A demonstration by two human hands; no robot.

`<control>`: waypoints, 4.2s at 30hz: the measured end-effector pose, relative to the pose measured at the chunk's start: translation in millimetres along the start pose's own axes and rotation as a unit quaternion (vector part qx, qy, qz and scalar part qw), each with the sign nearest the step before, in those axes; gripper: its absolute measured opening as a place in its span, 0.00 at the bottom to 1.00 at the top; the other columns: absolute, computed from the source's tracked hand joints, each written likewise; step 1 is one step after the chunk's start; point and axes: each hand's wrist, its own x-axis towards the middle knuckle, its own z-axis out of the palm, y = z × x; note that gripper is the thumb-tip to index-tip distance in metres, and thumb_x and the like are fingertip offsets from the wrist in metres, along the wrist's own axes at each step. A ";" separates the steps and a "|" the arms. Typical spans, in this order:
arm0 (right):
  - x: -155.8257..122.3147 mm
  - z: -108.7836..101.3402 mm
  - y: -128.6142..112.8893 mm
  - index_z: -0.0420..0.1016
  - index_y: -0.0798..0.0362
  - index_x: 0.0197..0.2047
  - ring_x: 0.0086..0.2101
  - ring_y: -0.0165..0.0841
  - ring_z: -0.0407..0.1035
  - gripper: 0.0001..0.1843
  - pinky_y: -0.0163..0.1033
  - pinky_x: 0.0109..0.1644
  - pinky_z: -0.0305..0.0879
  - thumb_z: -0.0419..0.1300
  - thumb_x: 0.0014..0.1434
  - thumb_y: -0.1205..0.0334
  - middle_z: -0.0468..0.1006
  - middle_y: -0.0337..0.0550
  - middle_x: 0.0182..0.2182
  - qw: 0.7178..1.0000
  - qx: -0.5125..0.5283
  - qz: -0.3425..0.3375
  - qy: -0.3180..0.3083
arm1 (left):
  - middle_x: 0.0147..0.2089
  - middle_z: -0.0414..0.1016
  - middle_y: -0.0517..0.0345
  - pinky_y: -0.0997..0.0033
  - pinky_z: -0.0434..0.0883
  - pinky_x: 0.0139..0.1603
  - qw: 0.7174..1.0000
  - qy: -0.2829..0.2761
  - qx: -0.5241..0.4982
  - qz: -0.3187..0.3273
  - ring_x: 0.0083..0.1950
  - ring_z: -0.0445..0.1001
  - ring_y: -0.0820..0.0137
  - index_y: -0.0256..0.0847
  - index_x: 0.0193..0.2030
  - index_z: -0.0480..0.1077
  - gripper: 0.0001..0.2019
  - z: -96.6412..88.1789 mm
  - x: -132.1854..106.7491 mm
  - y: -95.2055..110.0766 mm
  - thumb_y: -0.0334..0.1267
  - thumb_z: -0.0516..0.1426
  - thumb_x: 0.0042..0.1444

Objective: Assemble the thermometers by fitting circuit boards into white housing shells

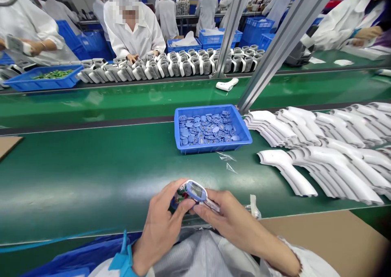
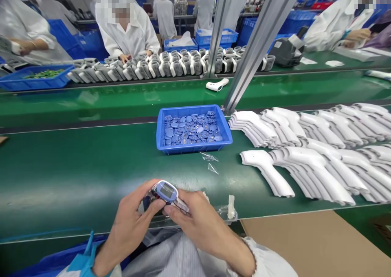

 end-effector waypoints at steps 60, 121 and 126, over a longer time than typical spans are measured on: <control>-33.8 -13.4 15.3 0.74 0.41 0.52 0.47 0.33 0.69 0.12 0.37 0.44 0.65 0.58 0.67 0.51 0.75 0.38 0.49 0.986 -0.096 -0.010 0.134 | 0.36 0.70 0.61 0.72 0.61 0.37 0.964 -0.225 -0.081 -0.113 0.36 0.65 0.71 0.42 0.42 0.69 0.08 3.4 4.6 7.6 0.42 0.53 0.66; -69.7 -157.8 125.0 0.78 0.58 0.43 0.31 0.46 0.71 0.24 0.48 0.34 0.60 0.55 0.66 0.44 0.77 0.59 0.33 0.715 -0.532 0.107 0.441 | 0.44 0.75 0.54 0.72 0.66 0.40 0.930 -0.150 -0.261 -0.212 0.40 0.70 0.70 0.38 0.47 0.70 0.15 4.1 16.1 16.6 0.46 0.61 0.61; -69.4 -118.5 86.2 0.72 0.55 0.51 0.40 0.49 0.71 0.21 0.50 0.42 0.64 0.54 0.68 0.47 0.77 0.61 0.41 0.695 -0.547 -0.012 0.467 | 0.44 0.75 0.53 0.69 0.68 0.44 0.925 -0.169 -0.275 -0.200 0.43 0.72 0.68 0.39 0.49 0.70 0.17 0.8 18.1 11.6 0.50 0.58 0.63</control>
